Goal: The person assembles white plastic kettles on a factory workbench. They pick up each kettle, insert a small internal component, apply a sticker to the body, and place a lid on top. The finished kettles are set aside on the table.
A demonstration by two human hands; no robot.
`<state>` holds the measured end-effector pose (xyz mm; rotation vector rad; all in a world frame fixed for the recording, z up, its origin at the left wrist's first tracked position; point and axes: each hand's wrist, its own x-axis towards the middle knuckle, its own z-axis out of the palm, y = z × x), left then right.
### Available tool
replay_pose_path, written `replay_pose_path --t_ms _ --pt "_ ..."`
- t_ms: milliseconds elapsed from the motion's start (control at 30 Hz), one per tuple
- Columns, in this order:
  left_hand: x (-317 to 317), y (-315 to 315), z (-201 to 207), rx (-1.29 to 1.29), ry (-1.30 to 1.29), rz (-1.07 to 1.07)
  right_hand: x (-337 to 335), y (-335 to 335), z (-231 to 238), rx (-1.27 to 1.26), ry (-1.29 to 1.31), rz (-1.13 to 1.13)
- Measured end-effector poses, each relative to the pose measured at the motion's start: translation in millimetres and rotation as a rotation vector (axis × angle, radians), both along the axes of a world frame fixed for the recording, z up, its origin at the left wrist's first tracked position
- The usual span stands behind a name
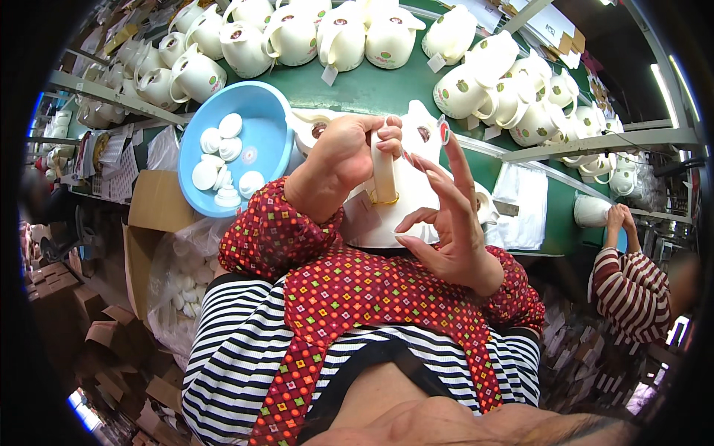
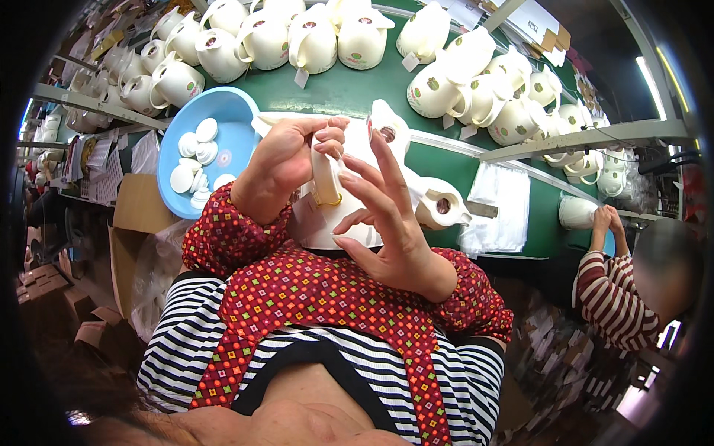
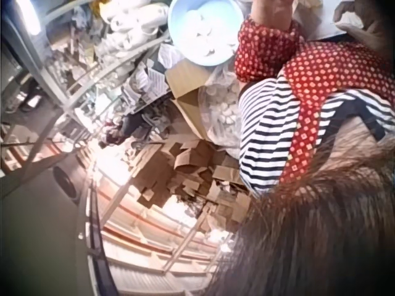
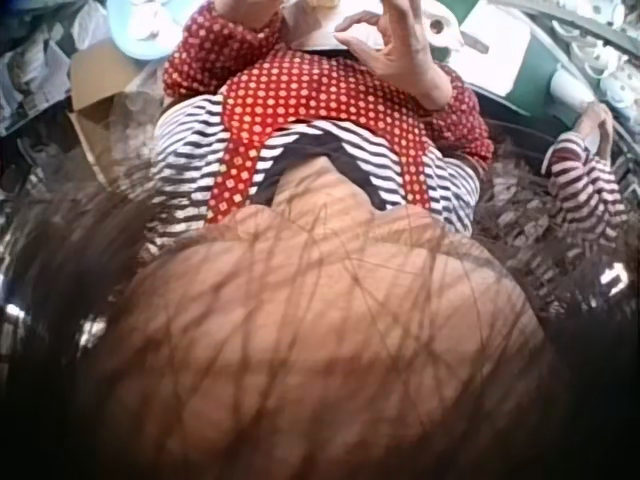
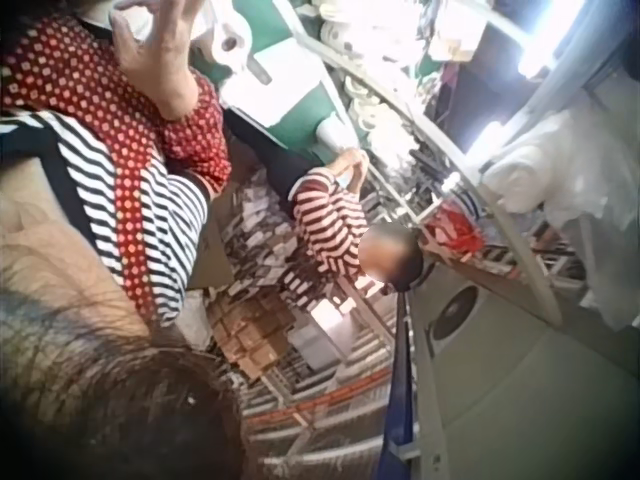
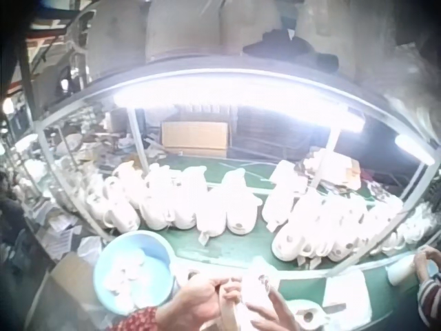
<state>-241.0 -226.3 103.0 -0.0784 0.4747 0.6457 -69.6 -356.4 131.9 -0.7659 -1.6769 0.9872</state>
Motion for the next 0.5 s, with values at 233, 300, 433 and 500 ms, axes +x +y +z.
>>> replay_pose_path --t_ms 233,300,433,500 --pt "4.2 -0.1 -3.3 -0.039 -0.059 -0.031 -0.9 -3.3 2.8 0.004 -0.126 -0.003" --pt "4.8 -0.6 -2.4 -0.024 -0.049 -0.028 -2.6 -3.5 0.2 -0.001 -0.108 -0.015" --pt "2.4 1.0 -7.9 -0.011 -0.080 -0.032 -4.2 -1.4 -3.6 0.012 -0.130 -0.030" --pt "2.7 0.5 -7.5 -0.004 -0.066 -0.026 -5.5 -0.5 -5.8 0.016 -0.153 -0.050"
